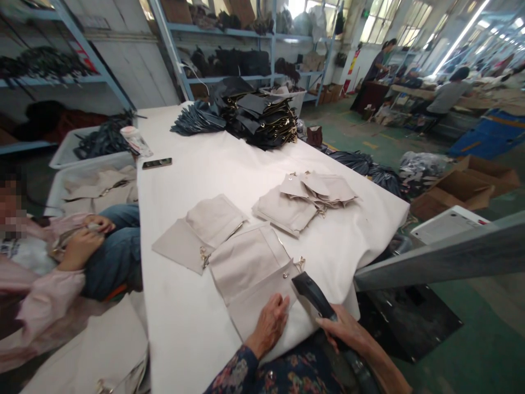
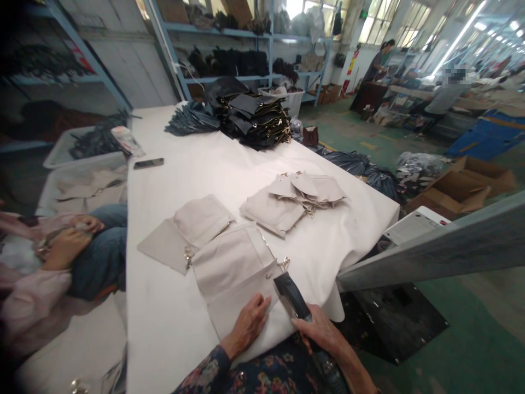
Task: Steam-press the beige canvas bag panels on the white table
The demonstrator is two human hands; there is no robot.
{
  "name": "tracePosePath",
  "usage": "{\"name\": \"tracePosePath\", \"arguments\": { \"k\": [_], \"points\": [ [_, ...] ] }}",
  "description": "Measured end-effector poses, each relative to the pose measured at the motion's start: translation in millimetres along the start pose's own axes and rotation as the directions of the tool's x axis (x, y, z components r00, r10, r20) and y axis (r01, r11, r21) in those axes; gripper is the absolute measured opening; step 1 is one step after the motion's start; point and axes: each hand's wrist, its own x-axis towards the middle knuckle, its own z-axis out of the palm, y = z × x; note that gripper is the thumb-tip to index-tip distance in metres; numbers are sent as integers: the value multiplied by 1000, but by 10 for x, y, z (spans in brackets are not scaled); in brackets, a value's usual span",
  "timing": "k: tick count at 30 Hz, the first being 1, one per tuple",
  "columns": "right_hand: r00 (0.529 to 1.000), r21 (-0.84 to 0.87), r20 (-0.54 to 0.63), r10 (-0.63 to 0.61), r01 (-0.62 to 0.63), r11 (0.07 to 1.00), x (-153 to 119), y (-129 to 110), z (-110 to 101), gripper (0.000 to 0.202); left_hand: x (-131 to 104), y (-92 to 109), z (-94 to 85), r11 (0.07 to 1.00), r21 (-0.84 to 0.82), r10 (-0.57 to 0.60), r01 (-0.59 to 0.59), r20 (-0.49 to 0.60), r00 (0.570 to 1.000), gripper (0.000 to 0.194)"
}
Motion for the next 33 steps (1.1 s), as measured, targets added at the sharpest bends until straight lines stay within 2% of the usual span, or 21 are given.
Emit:
{"name": "tracePosePath", "arguments": {
  "k": [5, 8, 14, 18, 24, 27, 30, 33],
  "points": [
    [998, -32, 56, -6, 8, 999, 300, -190, 7, 23, 31, -11, -12, 1000, 5, -6, 6, 9, 1000, 43],
    [997, -37, 71, -14, 16, 999, 362, -258, 4, 20, 43, -12, -21, 1000, 1, -7, 7, 17, 1000, 45],
    [989, -37, 145, 6, 0, 999, 78, -188, -99, 20, 46, -17, -28, 1000, -17, -18, 18, 28, 999, 43],
    [992, -38, 123, 24, -19, 999, -9, -94, -149, 23, 57, -7, -44, 1000, -12, -22, 23, 29, 999, 43],
    [993, -81, 111, 41, -32, 996, 347, -234, -25, 18, 52, 14, -38, 999, 44, -13, 13, 8, 1000, 48],
    [992, -82, 122, 25, -15, 997, 419, -291, -11, 18, 30, 37, -80, 999, 49, -11, 10, 15, 1000, 42],
    [992, -61, 127, 13, -6, 998, 317, -257, -84, 23, 55, 54, -230, 990, 125, -55, 68, -105, 993, 40],
    [997, -38, 75, 29, -26, 999, 130, -188, -163, 28, 157, 35, -422, 941, 241, -161, 239, -303, 939, 50]
  ]
}}
